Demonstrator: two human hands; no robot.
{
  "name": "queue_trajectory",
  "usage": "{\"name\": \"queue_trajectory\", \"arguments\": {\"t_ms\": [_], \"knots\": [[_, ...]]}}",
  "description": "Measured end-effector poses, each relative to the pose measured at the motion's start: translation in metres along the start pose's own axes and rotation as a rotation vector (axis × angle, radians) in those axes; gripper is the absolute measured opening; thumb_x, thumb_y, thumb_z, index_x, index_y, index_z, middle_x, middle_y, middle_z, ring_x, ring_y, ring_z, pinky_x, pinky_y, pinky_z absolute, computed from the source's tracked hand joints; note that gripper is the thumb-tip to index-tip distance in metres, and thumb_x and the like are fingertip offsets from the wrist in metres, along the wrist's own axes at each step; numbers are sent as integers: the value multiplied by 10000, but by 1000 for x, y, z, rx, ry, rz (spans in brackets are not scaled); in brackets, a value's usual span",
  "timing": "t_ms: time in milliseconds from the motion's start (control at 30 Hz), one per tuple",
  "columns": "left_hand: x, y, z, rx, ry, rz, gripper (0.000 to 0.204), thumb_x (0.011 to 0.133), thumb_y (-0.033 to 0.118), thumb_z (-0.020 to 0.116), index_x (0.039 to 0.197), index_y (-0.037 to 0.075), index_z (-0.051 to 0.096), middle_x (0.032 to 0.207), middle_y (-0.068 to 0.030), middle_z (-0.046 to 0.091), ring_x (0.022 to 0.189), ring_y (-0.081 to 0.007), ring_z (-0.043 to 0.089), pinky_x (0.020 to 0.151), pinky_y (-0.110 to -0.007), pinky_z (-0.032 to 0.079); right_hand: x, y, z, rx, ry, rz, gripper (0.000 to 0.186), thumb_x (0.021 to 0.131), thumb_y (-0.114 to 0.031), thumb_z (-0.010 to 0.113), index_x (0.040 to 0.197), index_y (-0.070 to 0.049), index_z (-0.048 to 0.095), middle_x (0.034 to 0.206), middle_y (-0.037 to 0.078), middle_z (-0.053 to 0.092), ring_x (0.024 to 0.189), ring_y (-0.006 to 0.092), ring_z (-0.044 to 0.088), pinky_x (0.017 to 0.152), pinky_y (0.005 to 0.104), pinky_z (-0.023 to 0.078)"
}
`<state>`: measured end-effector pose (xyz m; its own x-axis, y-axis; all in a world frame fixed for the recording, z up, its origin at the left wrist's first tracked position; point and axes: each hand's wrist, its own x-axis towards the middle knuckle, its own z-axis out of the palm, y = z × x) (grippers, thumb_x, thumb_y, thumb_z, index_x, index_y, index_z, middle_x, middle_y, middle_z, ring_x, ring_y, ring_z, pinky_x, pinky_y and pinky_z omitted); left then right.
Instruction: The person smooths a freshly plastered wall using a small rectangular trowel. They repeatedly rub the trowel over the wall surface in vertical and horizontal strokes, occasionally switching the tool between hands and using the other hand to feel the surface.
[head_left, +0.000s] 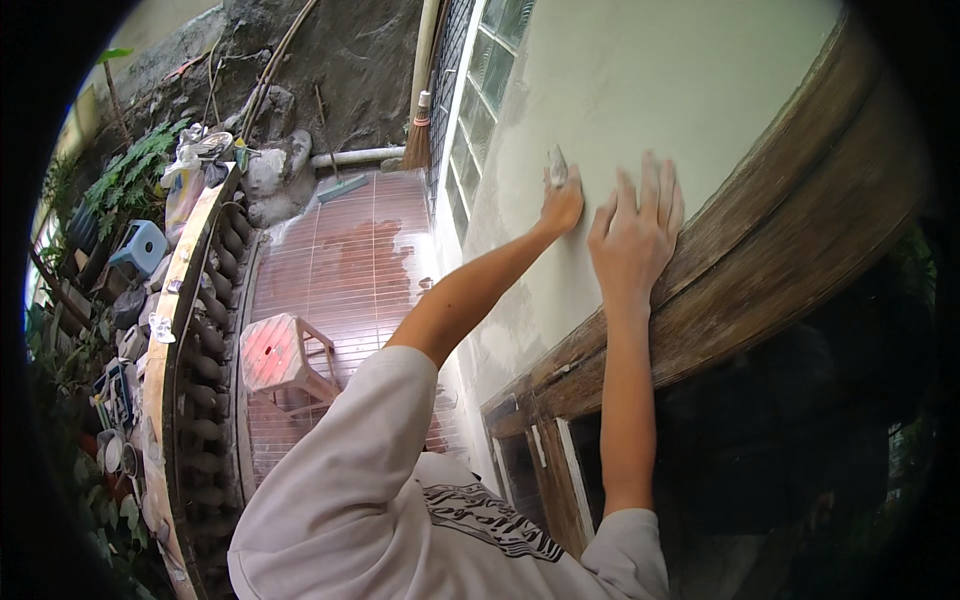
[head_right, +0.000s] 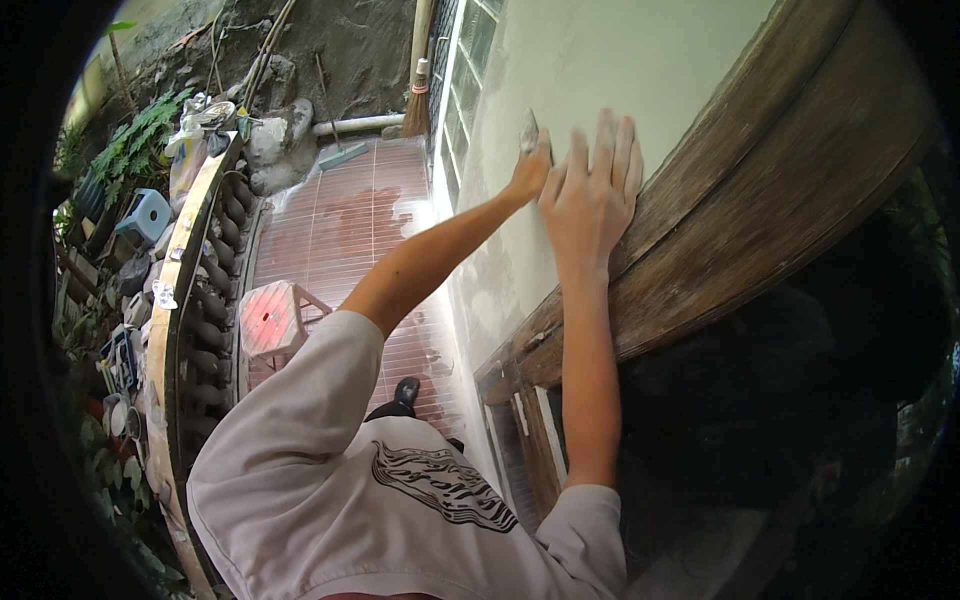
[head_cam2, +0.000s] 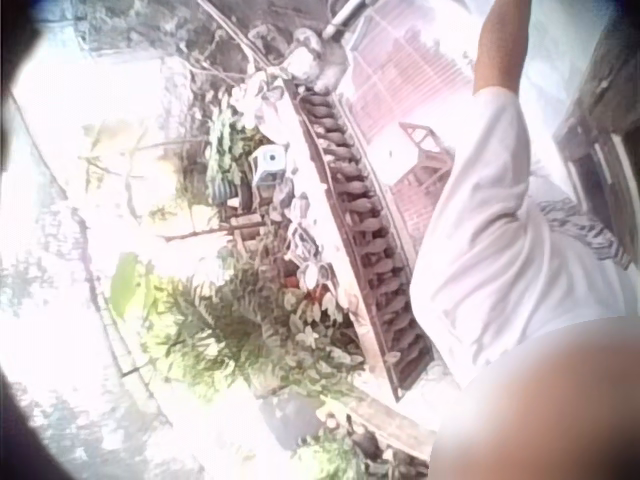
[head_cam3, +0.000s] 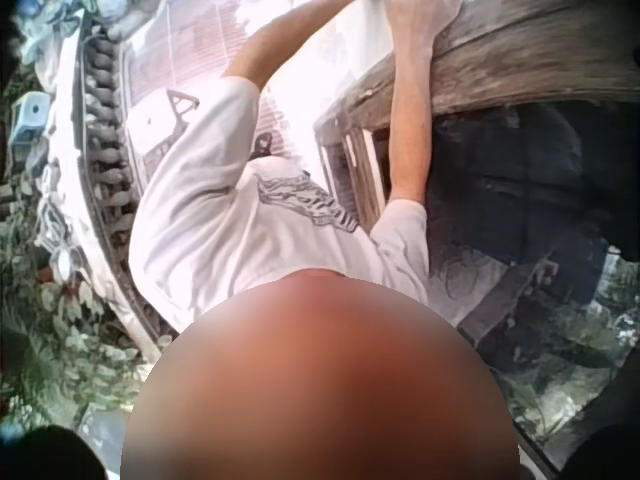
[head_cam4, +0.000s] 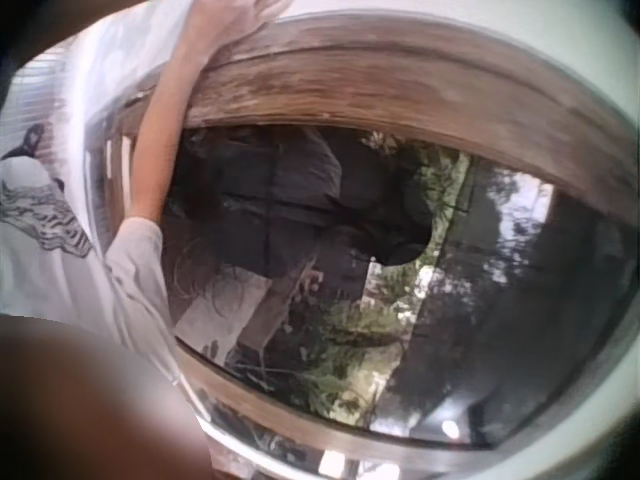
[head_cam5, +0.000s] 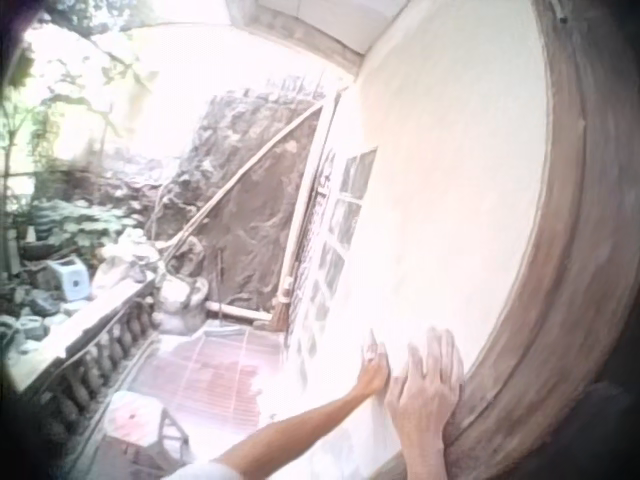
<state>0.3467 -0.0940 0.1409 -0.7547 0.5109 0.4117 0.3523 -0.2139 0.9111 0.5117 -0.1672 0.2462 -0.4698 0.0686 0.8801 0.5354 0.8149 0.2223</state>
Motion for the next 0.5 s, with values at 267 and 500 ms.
{"name": "queue_trajectory", "arguments": {"t_ms": [267,500], "knots": [[118,128,1,165,-46,409,549,1055,329,280,1531,54,270,1560,-320,250,1465,-487,163,1224,-473,106,-27,-11,30,-423,-483,-109,656,988,-325,457,1539,-12,290,1661,99,139,1534,234,96,1259,425,41],[39,34,11,48,137,23,591,1055,308,267,1517,-56,210,1542,-358,243,1459,-444,227,1210,-508,137,-38,-8,38,-438,-557,-203,685,916,-291,567,1521,-46,359,1612,69,287,1526,244,126,1256,466,66]]}}
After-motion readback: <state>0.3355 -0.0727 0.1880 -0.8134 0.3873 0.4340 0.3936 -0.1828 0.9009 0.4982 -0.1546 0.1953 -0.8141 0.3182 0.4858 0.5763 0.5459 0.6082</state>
